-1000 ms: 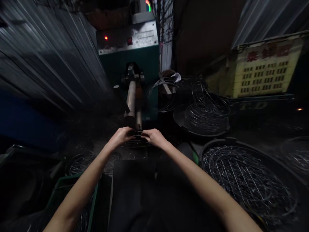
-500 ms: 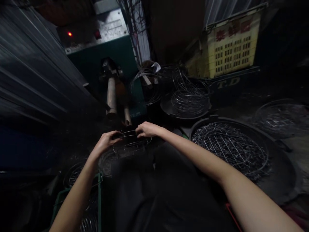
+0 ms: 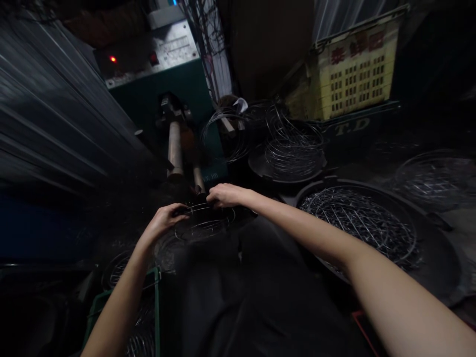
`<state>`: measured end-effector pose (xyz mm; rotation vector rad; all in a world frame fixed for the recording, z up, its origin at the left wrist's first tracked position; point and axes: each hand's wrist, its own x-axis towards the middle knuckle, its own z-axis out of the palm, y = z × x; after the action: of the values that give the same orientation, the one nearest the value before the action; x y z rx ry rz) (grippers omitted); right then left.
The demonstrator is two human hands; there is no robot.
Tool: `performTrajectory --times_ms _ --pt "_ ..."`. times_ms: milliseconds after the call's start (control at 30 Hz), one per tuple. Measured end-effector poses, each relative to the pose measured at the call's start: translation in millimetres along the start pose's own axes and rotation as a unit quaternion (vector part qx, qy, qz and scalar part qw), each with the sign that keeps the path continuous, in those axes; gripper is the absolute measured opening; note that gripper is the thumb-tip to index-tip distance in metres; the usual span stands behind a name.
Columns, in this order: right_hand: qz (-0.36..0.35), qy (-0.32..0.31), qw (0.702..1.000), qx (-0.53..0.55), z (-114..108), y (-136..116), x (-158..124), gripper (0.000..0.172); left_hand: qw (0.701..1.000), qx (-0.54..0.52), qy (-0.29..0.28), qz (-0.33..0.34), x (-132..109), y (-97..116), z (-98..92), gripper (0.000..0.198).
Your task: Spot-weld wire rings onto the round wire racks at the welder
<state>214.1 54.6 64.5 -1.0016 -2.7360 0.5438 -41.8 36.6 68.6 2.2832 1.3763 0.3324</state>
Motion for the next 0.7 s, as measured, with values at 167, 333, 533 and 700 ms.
performTrajectory --times_ms 167,333,533,700 --pt "-0.031 0.009 0.997 0.069 8.1 4.7 3.6 0.018 0.999 -0.043 -0.023 -0.015 -8.0 -3.3 -2.9 0.032" --pt "-0.038 0.004 0.997 0.068 9.3 2.5 9.2 0.019 0.998 -0.052 -0.027 -0.014 -9.4 -3.5 -6.8 0.033" --pt "-0.025 0.006 0.999 0.030 11.1 0.6 6.8 0.016 1.000 -0.008 -0.001 -0.014 -8.0 3.9 -4.0 0.022" --pt "-0.028 0.042 0.996 0.067 15.1 8.9 1.2 0.015 1.000 -0.012 -0.007 -0.007 -6.6 7.1 -3.4 0.022"
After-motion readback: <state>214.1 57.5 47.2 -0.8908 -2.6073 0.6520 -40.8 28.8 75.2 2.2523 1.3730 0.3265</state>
